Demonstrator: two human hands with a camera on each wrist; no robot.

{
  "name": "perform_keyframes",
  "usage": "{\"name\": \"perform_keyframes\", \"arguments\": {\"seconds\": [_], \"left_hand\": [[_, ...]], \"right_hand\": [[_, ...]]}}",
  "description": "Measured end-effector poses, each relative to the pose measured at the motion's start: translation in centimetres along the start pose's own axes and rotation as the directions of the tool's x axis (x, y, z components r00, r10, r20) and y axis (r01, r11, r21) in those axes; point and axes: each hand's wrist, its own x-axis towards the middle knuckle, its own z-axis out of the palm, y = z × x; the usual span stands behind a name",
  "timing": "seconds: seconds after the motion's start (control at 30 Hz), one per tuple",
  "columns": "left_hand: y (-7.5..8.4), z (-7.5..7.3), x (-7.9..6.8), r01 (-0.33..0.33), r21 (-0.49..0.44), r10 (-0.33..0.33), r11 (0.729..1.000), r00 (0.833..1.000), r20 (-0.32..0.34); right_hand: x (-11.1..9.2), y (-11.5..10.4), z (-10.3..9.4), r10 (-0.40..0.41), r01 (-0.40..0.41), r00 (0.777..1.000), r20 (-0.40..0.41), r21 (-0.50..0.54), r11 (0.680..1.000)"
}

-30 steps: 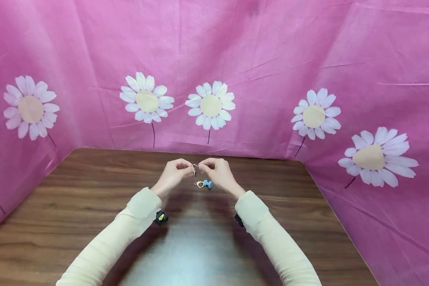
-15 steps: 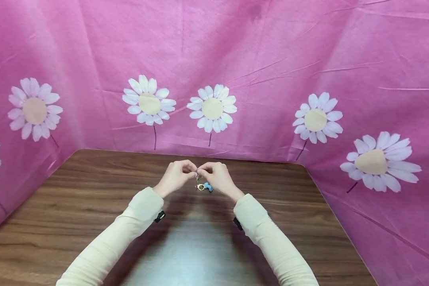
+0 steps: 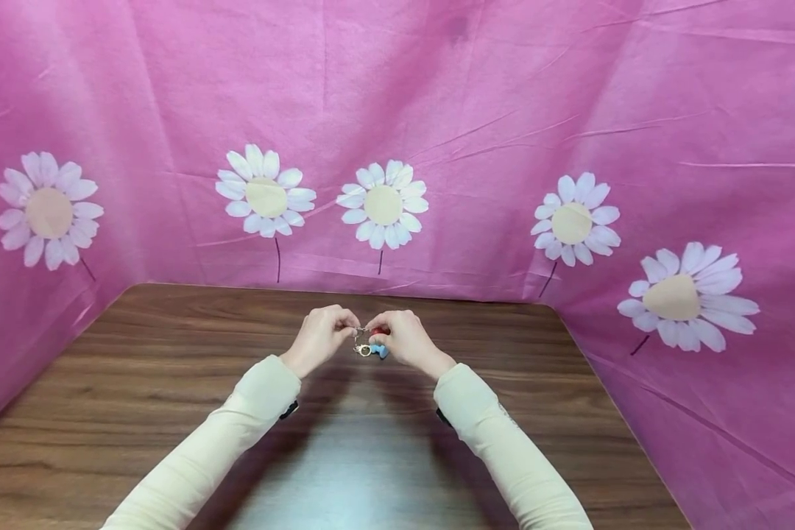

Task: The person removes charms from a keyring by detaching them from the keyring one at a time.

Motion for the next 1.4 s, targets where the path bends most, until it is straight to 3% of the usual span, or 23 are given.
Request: {"name": "perform_keyframes", "arguments": {"seconds": [0.23, 0.43, 0.63, 0.97, 1.07, 1.23, 1.4], "left_hand": [[-0.4, 0.0, -0.1, 0.005, 0.010, -0.004, 1.000, 0.998, -0.063], [-0.4, -0.1, -0.4, 0.067, -0.116, -0.078, 0.991, 0.992, -0.098], [-0.4, -0.1, -0.3, 0.124, -0.289, -0.164, 0.949, 0.979, -0.122], [-0.6, 0.0, -0.4, 0.204, -0.430, -0.261, 0.879, 0.962, -0.077], [-0.7, -0.2, -0.6, 0.215, -0.399, -0.258, 0.891, 0.965, -0.056], [-0.8, -0.8, -0.5, 0.166, -0.287, -0.184, 0.943, 0.982, -0.036], [-0.6, -0.9, -0.6, 0.164, -0.262, -0.160, 0.951, 0.986, 0.036]], "right_hand": [[0.4, 0.0, 0.3, 0.055, -0.056, 0.997, -0.053, -0.020, 0.998], [0.3, 0.2, 0.5, 0.141, -0.135, 0.988, -0.071, 0.082, 0.987], [0.2, 0.1, 0.4, 0.094, -0.085, 0.993, -0.073, 0.113, 0.990], [0.2, -0.3, 0.4, 0.073, -0.063, 0.976, -0.205, 0.057, 0.996], [0.2, -0.4, 0.5, 0.036, -0.033, 0.978, -0.207, 0.020, 0.999], [0.6, -0.8, 0.3, -0.029, 0.025, 0.972, -0.233, -0.018, 1.000], [0.9, -1.2, 0.2, -0.038, 0.038, 0.970, -0.240, -0.006, 0.999]]}}
